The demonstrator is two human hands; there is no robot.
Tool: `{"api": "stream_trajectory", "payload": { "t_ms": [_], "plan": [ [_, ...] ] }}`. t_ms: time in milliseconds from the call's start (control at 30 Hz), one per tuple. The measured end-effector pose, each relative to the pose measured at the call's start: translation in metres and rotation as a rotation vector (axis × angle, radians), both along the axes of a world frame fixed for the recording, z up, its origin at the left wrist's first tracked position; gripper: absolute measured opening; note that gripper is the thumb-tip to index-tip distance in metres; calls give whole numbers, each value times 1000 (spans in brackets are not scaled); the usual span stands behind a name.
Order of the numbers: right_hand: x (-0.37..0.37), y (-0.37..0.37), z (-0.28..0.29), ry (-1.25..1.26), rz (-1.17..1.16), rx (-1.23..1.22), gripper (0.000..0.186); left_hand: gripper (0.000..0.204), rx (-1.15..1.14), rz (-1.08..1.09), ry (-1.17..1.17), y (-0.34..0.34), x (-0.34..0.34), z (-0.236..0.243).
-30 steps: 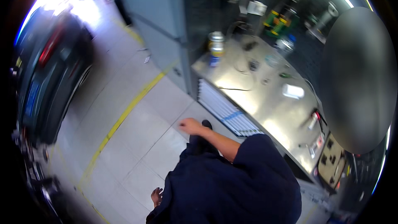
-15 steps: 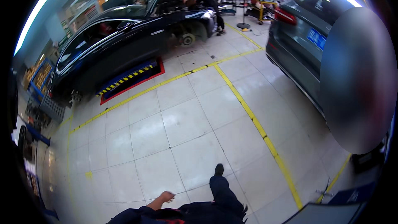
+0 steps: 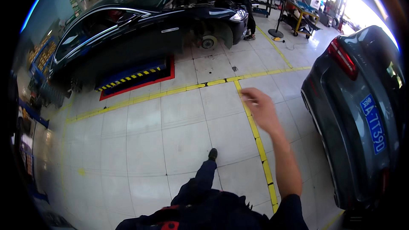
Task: The person applies adhesive to a small black plastic component and attaches it to a larger felt-backed panel on a workbench. The person then walks to a car with an open hood and assists another person by holding a flashlight while they work on the engine.
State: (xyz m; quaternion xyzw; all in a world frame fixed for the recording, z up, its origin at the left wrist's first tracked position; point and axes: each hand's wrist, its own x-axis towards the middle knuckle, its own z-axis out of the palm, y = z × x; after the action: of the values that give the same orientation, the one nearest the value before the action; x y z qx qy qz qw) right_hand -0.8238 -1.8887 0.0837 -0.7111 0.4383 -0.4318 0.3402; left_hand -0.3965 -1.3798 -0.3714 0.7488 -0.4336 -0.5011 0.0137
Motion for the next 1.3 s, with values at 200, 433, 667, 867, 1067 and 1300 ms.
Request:
{"api": "stream_trajectory", "payload": {
  "t_ms": [200,433,667,867,1067,1300],
  "plan": [
    [65,-73,136,119,690,-741,22,24,-1,-188,60,-254,11,-9],
    [29,-255,148,-201,389,-824,21,26,-58,498,134,-650,87,41],
    [-89,-508,149,64,482,-783,12,24,-228,579,66,-897,15,69],
    [-136,-725,121,89,450,-626,25,30,-129,-236,170,-960,-115,1],
    [-198,-915,53,255,276,-267,23,27,154,-194,113,-1069,-219,-29],
    [-318,-1056,-61,502,-377,272,13,33,-347,98,-189,-1498,-293,15]
  ]
}}
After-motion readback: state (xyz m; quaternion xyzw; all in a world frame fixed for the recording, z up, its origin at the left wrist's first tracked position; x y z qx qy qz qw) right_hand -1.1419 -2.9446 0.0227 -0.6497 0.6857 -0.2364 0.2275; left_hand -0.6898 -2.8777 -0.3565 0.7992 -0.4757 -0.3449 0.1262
